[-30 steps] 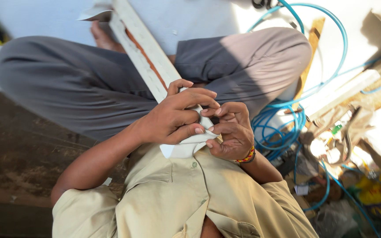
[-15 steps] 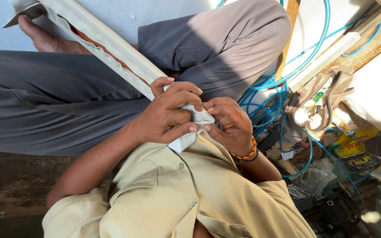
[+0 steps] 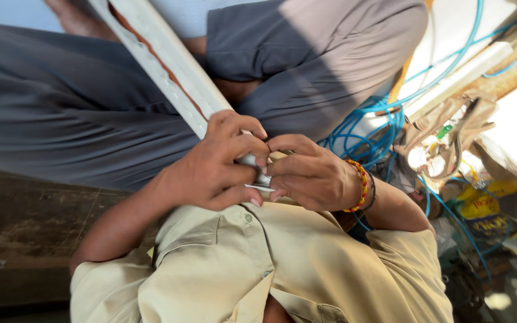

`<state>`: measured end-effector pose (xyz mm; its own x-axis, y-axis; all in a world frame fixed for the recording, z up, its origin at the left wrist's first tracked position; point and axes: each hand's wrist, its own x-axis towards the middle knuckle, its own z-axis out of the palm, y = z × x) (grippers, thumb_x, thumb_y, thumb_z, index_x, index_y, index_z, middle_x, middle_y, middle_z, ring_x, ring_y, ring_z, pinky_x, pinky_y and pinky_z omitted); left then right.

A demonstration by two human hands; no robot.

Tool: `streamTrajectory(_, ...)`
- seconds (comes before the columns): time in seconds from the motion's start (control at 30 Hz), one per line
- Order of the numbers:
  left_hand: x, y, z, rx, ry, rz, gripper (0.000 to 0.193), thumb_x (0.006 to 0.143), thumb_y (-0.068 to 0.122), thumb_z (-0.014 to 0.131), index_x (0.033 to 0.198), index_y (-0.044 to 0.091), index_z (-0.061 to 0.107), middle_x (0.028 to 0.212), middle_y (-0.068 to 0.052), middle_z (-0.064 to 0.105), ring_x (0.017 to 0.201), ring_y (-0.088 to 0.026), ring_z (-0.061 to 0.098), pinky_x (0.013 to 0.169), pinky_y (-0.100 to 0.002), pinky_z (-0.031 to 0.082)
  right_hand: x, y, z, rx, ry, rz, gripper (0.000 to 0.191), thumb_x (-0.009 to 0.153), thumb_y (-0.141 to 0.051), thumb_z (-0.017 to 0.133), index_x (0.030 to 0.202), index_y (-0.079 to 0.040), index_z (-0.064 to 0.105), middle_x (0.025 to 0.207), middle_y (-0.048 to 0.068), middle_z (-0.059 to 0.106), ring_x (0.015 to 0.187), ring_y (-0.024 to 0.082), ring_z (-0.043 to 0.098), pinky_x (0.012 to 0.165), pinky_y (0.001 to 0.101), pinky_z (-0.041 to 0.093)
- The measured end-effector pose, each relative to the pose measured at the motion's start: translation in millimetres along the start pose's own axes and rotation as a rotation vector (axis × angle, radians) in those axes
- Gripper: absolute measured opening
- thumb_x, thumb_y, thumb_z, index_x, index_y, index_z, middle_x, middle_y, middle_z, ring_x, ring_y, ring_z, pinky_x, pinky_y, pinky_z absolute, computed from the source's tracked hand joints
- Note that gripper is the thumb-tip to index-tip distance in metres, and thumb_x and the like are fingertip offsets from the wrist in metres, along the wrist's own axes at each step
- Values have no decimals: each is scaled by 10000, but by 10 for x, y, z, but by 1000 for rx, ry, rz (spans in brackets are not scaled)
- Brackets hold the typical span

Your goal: The person wraps a long strip of light-colored fabric around a wooden frame, folds the edges, and secures them using a pneumatic staple gun. They then trim the excess fabric with scissors.

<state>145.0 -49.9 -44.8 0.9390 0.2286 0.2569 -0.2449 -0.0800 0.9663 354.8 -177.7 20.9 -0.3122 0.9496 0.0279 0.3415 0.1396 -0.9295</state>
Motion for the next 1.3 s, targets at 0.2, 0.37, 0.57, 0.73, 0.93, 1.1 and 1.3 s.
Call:
streamTrajectory(0.2,-32,615,61,359,33,-189,424,821,441,792,887,37,680,1131,-156,593,1275,-417,545,1128,-657,375,131,-102,37,-25,-14,-53,262,803,-94,827,922,92,687,1048,181,632,1097,387,657,955,504,559)
streamTrajectory(0.37,-185,483,71,340,88,-33,338,845,293,835,792,48,608,989,-122,613,1198,-348,664,1157,-604,443,168,-72,189,-31,38,-130,181,793,-35,800,896,55,681,968,158,674,988,342,700,889,502,549)
streamTrajectory(0.57,-184,397,135,117,291,-116,368,845,264,853,747,28,589,847,-104,572,1080,-333,720,1114,-542,515,89,-190,414,105,191,181,156,831,31,768,827,18,613,929,143,669,947,304,720,856,427,604)
streamTrajectory(0.73,-205,389,218,45,333,-169,349,861,215,841,728,26,579,807,-87,566,1081,-342,729,1057,-492,556,-140,-263,631,179,386,348,247,925,-54,764,1070,-11,569,1185,123,586,1153,264,660,975,408,604)
streamTrajectory(0.93,-256,331,296,12,348,-207,323,876,163,822,718,31,574,824,-82,571,1095,-321,727,1052,-479,559,-388,-226,905,946,498,532,569,991,3,742,1441,-52,399,1531,170,413,1396,218,490,1170,375,501)
streamTrajectory(1.1,-192,282,384,-6,368,-233,369,896,100,815,696,20,515,920,-99,603,1109,-311,740,1012,-440,586,-527,-239,979,1080,443,630,750,899,103,757,1481,-63,313,1540,183,391,1451,209,420,1159,342,452)
streamTrajectory(1.3,26,290,335,164,233,-273,322,978,159,802,815,-17,588,1263,-187,672,1266,-344,690,947,-422,605,-633,-180,1051,866,579,629,624,924,156,665,1463,7,386,1492,160,440,1414,206,495,1181,343,462)
